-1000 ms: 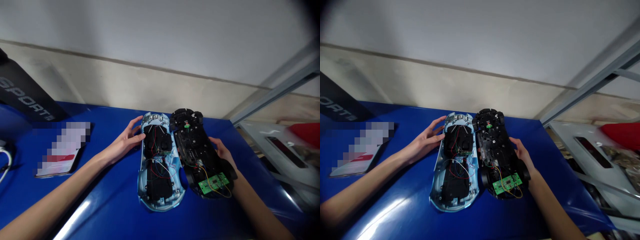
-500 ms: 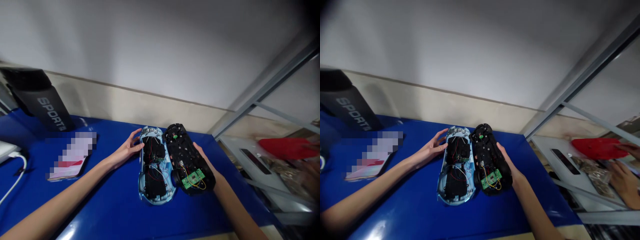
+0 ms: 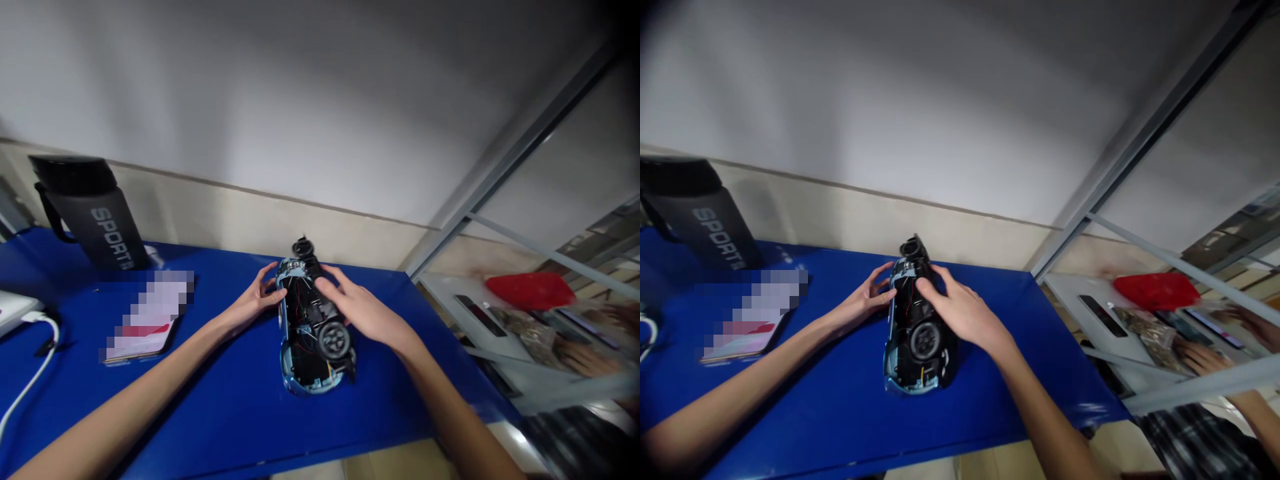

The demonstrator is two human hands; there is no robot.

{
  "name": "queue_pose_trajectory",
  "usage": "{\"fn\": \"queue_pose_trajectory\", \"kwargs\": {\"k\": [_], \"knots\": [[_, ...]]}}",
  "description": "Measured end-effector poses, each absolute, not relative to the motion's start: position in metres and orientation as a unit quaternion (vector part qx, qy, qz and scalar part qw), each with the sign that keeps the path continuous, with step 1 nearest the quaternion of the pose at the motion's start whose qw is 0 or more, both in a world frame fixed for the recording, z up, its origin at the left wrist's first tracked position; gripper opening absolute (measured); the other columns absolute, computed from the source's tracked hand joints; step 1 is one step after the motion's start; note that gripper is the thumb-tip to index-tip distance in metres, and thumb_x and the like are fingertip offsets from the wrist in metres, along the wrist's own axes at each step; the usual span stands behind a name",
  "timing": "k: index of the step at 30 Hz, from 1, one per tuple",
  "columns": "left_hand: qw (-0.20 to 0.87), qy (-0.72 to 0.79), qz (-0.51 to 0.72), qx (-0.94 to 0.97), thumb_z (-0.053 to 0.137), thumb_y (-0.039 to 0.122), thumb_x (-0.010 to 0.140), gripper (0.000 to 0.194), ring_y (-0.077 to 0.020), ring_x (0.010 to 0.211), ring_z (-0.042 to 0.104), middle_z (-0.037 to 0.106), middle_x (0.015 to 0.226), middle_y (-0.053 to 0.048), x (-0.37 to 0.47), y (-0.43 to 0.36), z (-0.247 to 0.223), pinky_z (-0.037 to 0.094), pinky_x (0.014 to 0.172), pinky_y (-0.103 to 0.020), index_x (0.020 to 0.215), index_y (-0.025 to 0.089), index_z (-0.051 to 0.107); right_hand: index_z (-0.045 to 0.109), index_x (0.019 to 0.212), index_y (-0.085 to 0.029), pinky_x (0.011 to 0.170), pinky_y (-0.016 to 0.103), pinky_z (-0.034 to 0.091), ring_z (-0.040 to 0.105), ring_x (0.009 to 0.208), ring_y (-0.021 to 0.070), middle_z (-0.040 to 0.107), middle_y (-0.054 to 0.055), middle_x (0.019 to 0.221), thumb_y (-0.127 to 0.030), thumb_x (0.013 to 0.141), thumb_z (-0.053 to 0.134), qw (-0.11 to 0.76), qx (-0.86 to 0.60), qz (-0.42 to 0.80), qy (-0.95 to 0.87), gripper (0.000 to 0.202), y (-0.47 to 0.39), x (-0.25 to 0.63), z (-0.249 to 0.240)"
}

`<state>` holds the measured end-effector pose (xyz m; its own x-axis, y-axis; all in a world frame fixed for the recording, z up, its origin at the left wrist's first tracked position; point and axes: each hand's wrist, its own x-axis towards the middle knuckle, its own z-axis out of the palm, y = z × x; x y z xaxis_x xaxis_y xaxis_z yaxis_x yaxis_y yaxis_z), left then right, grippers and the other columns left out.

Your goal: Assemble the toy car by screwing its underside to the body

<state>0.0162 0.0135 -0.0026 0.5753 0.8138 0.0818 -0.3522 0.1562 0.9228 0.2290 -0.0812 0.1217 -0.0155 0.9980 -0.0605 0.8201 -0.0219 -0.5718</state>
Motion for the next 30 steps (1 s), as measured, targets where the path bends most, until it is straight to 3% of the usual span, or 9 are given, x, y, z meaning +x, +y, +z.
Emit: {"fn": "queue_pose_trajectory", "kwargs": {"k": [4,13,19,30], "knots": [[0.717,0.233,0.409,0.514,0.075,0.032,0.085,0.083,-0.0327,0.132,0.051,0.048,0.144,-0.016,0.016,0.015,-0.005,0.035,0.112,-0.055,0.151,0.030,0.025,0.039,0.149,-0.035,0.091,0.053,0.044,0.063,0.110,0.0377,0.066,0.015,0.118,-0.079,0.086,0.033,0.102,-0.712,0.127,-0.683,0.076,-0.081,0.192,0.118],[0.710,0.239,0.417,0.516,0.076,0.034,0.083,0.088,-0.0322,0.128,0.055,0.042,0.149,-0.019,0.015,0.013,-0.002,0.035,0.113,-0.055,0.154,0.027,0.024,0.049,0.141,-0.020,0.082,0.048,0.044,0.066,0.099,0.0398,0.066,0.024,0.109,-0.074,0.086,0.034,0.003,-0.751,0.020,-0.660,0.079,-0.070,0.171,0.102],[0.722,0.224,0.414,0.507,0.075,0.032,0.084,0.085,-0.0336,0.135,0.049,0.042,0.151,-0.017,0.014,0.013,-0.004,0.034,0.114,-0.056,0.153,0.030,0.026,0.054,0.135,-0.019,0.079,0.045,0.045,0.065,0.099,0.0403,0.067,0.024,0.104,-0.072,0.086,0.037,0.001,-0.745,0.002,-0.667,0.075,-0.069,0.164,0.100],[0.745,0.227,0.404,0.480,0.069,0.032,0.088,0.078,-0.0332,0.136,0.048,0.047,0.149,-0.017,0.016,0.017,-0.008,0.035,0.113,-0.055,0.153,0.029,0.026,0.045,0.146,-0.017,0.076,0.044,0.046,0.065,0.100,0.0407,0.064,0.026,0.113,-0.078,0.084,0.037,-0.018,-0.752,-0.015,-0.659,0.087,-0.070,0.164,0.093]]}}
